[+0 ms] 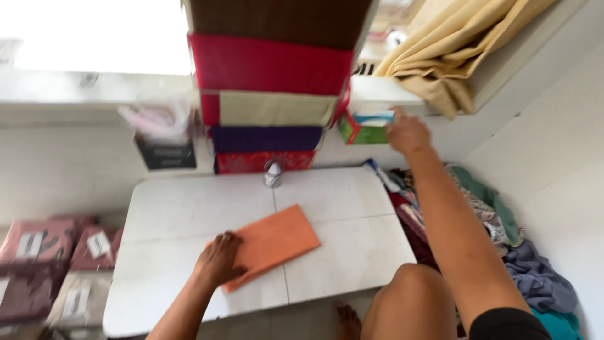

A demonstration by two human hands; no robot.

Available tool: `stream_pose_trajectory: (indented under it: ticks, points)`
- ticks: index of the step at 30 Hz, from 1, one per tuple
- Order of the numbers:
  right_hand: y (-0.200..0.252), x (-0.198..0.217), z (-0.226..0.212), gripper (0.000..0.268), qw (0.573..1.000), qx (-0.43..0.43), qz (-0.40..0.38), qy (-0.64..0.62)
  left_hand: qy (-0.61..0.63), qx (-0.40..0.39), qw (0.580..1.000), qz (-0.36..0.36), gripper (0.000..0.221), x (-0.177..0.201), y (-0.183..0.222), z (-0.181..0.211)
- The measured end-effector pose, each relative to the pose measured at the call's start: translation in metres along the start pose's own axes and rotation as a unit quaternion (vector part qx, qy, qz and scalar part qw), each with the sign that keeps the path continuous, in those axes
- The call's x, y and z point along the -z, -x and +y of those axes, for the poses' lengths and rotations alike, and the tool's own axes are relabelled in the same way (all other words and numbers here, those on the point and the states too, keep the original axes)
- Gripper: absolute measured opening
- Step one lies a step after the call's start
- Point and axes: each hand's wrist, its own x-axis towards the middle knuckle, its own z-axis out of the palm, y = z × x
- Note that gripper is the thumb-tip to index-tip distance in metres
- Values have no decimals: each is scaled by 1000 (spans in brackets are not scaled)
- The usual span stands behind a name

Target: A person uses a lint roller on an orange garment, folds it neatly, and then packages it into a clear plastic bag at a packing station.

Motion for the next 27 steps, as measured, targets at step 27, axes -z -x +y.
stream_pose_trajectory:
  ticks: [27]
  points:
    - [200, -88, -153, 51, 893, 336, -300, -16, -3, 75, 994, -77, 90, 56, 19, 33]
